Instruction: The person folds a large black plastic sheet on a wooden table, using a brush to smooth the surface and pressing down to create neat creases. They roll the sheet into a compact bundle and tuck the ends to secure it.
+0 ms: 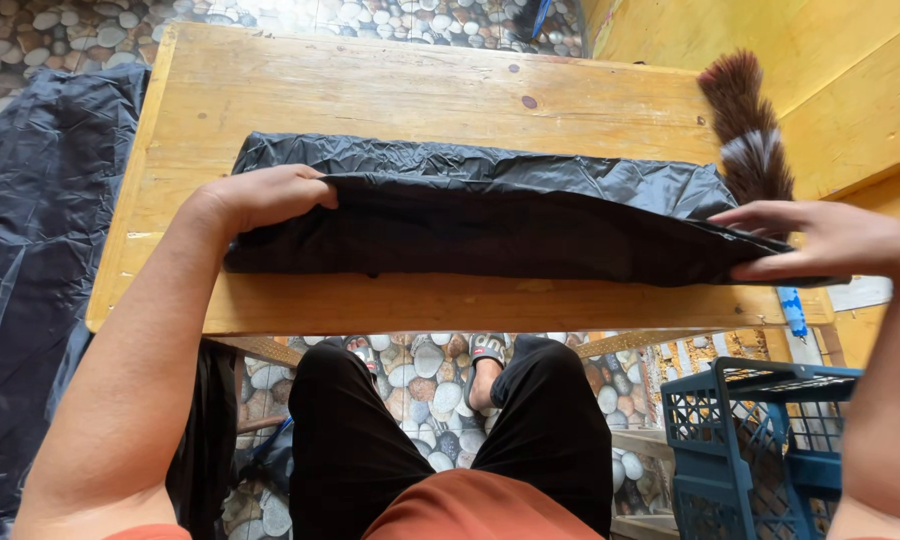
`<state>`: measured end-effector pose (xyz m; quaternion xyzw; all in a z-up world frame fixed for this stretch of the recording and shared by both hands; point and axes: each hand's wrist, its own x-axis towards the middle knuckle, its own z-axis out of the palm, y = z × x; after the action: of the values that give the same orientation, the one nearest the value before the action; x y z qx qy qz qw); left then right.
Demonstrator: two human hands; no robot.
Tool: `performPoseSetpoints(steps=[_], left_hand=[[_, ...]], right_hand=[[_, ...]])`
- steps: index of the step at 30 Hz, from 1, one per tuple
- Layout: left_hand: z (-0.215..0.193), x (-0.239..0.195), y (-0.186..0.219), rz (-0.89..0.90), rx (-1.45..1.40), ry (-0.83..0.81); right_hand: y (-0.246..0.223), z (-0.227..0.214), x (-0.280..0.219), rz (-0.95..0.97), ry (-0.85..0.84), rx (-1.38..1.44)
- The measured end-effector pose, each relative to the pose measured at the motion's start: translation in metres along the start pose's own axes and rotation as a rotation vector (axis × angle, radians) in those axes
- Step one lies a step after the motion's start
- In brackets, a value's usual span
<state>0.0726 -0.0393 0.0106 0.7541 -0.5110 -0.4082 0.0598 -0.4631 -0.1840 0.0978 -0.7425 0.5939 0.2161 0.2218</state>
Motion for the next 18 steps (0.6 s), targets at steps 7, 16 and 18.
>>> performPoseSetpoints(steps=[7,16,18], left_hand=[[-0.002,0.004,0.0,-0.033,0.004,0.003],[-0.006,-0.003,0.009,-0.12,-0.022,0.026],[-0.008,-0.006,0.01,-0.119,-0.066,0.034]], right_hand=[[0.097,0.047,0.015,-0.152,0.013,0.508],[0.094,0.097,0.049,-0.656,0.425,0.748],[0.126,0.114,0.085,-0.365,0.642,0.947]])
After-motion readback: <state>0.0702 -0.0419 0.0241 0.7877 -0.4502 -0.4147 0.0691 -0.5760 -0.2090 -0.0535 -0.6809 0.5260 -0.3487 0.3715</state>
